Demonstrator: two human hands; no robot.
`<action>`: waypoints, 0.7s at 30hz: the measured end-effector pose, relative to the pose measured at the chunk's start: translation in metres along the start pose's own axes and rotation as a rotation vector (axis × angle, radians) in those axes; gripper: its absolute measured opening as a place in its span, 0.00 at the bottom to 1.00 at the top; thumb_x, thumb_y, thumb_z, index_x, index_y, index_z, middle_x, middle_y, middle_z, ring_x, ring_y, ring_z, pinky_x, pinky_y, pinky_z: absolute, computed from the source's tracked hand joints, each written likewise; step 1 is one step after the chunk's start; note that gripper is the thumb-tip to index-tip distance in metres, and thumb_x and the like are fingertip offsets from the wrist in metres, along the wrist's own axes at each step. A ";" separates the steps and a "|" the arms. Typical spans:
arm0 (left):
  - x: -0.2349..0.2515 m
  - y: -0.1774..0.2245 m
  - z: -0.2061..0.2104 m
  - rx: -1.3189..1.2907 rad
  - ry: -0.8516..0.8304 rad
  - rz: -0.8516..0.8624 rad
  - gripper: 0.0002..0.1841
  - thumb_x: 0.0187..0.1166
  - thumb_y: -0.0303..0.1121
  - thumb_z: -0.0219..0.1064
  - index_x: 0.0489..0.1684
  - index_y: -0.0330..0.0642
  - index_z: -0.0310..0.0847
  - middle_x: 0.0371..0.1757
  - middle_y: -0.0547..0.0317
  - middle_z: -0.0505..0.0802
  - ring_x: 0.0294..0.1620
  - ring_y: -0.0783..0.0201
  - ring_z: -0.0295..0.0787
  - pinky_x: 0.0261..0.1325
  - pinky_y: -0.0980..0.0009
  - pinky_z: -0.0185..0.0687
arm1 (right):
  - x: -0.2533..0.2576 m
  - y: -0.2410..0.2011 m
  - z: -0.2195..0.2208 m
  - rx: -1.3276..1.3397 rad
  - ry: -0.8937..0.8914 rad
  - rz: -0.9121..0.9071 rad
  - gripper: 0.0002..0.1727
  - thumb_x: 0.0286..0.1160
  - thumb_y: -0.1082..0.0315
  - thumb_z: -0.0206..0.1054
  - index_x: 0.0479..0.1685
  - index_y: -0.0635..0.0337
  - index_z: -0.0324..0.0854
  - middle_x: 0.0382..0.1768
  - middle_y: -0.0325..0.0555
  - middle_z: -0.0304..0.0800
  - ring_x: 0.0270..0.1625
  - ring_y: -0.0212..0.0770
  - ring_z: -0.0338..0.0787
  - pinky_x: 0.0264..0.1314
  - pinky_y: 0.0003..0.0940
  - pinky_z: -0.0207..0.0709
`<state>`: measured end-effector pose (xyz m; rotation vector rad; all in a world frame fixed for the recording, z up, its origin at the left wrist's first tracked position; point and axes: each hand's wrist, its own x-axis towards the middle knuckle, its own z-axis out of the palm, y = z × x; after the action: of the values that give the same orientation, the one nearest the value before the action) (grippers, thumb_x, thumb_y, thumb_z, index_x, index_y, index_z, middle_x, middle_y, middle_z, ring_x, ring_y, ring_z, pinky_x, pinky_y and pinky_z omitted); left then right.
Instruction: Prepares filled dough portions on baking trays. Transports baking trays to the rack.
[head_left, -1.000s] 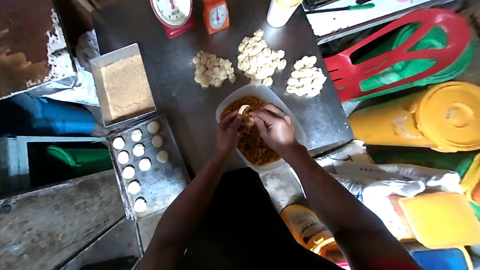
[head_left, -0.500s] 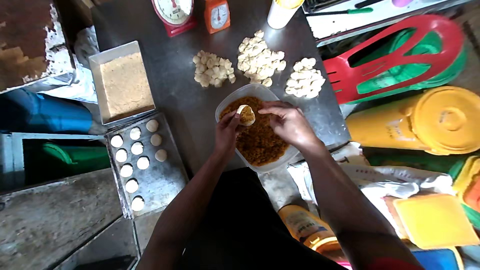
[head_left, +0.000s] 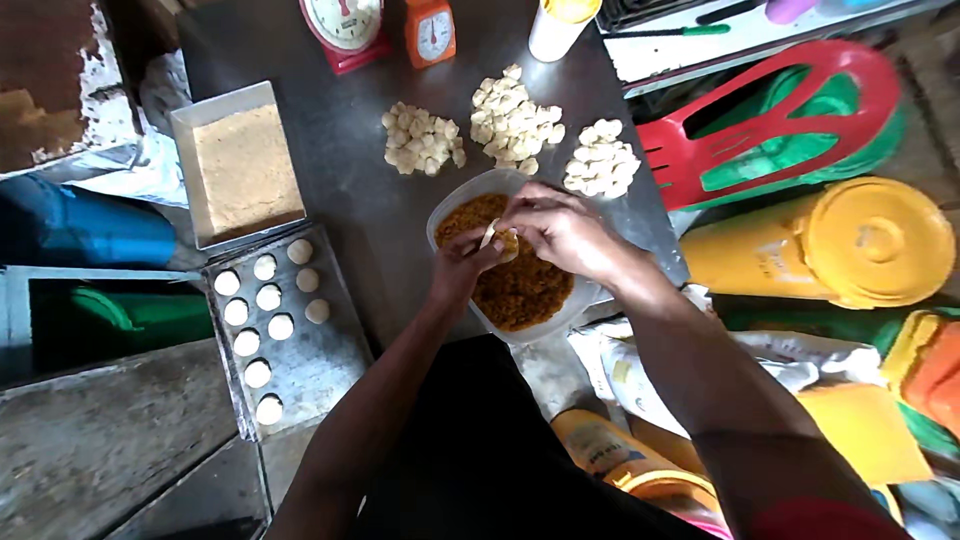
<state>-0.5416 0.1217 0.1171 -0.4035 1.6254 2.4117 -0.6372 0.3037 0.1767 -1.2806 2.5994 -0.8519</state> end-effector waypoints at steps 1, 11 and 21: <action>0.000 0.000 0.001 0.019 0.002 0.001 0.18 0.79 0.29 0.72 0.66 0.39 0.84 0.56 0.51 0.92 0.51 0.58 0.92 0.59 0.56 0.90 | 0.003 0.001 -0.001 -0.021 -0.037 -0.012 0.15 0.81 0.73 0.61 0.50 0.45 0.93 0.55 0.43 0.87 0.58 0.44 0.87 0.58 0.49 0.85; -0.005 -0.003 -0.007 0.087 0.021 0.015 0.18 0.79 0.28 0.72 0.66 0.39 0.83 0.56 0.51 0.92 0.48 0.60 0.92 0.55 0.58 0.91 | 0.015 0.001 0.005 -0.115 -0.137 -0.061 0.10 0.82 0.65 0.62 0.47 0.46 0.91 0.55 0.43 0.86 0.57 0.46 0.87 0.54 0.50 0.85; -0.004 -0.006 -0.018 0.105 0.027 0.021 0.16 0.80 0.29 0.71 0.65 0.40 0.84 0.56 0.51 0.92 0.49 0.59 0.92 0.55 0.58 0.90 | 0.010 -0.008 0.003 -0.048 -0.051 0.029 0.09 0.81 0.68 0.61 0.48 0.51 0.87 0.55 0.43 0.87 0.54 0.44 0.89 0.52 0.50 0.86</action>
<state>-0.5335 0.1069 0.1065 -0.4049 1.7677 2.3326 -0.6370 0.2909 0.1804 -1.2558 2.6075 -0.7459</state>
